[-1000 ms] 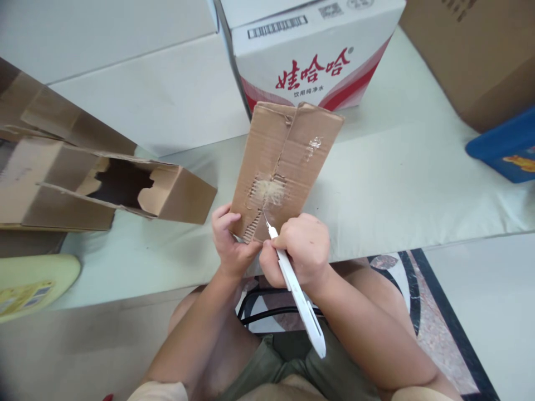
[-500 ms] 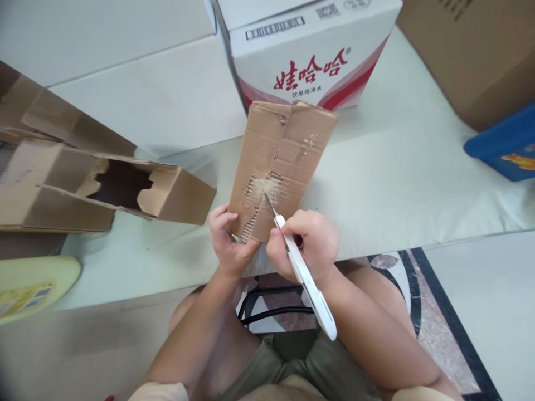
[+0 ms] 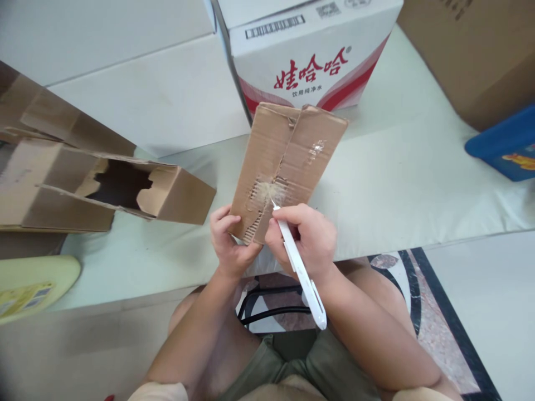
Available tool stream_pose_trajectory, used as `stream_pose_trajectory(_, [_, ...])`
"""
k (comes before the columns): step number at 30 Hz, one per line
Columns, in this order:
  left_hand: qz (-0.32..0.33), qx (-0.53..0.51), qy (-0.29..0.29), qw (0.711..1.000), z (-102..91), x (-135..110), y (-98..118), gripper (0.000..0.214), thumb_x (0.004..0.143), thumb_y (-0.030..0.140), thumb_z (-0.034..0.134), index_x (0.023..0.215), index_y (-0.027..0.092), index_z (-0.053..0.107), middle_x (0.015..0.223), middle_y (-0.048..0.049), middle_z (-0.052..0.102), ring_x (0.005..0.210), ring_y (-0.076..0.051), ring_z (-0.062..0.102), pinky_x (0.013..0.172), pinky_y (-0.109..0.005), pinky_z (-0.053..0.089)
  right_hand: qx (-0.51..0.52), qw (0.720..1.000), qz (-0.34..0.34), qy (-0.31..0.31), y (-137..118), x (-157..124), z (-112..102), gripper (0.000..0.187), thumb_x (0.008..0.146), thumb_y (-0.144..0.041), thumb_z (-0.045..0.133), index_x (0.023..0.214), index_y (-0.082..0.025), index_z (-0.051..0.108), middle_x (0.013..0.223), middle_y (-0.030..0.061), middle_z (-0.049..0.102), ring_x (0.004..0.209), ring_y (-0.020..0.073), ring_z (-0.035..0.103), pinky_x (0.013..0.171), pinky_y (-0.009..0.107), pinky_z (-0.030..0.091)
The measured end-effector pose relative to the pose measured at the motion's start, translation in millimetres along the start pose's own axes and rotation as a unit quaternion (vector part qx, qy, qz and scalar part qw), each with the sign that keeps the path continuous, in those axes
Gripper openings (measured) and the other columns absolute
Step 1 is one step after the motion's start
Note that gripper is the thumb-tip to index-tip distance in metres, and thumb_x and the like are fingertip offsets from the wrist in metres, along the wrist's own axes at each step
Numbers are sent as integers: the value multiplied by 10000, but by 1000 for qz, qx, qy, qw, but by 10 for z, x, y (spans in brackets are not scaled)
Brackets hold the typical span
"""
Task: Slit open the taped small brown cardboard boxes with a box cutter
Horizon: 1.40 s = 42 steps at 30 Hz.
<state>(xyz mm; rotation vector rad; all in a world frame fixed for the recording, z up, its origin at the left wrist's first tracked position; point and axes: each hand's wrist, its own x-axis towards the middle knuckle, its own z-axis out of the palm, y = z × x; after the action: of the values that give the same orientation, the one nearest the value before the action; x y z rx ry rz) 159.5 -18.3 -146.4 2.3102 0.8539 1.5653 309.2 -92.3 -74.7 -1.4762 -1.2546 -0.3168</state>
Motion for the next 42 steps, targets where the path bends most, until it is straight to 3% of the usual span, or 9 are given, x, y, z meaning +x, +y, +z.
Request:
stream_pose_trajectory(6, [11,0,0,1000,-11,12,24,411,885,461,772,1171,253,563,1244,-110,653,1093,-253,704,876,-397,587,13,999,-20,-35,1,38,-8,178,834,-99,662,923,-253,659,618,-89,650,411,68,480,441,212,400])
stream_pose_trajectory(16, [10,10,4,1000,9,-5,53,393,857,426,784,1138,255,568,1252,-103,657,1090,-252,702,878,-405,583,-59,998,-18,-5,21,30,-29,112,839,-180,667,893,-257,607,594,-66,630,415,107,503,419,250,385])
stream_pose_trajectory(30, [-1,9,9,1000,4,6,64,352,886,429,783,1116,252,584,1247,-89,653,1074,-235,697,875,-385,567,5,998,-56,-33,-26,39,-8,156,809,-121,649,805,-248,560,577,-65,649,454,113,575,476,262,429])
stream_pose_trajectory(42, [-10,14,1,1000,-2,2,54,348,903,467,749,1106,255,563,1241,-96,652,1095,-244,690,884,-400,566,65,995,-10,-69,-68,57,-68,171,778,-113,624,756,-250,523,551,-78,593,422,91,492,464,260,380])
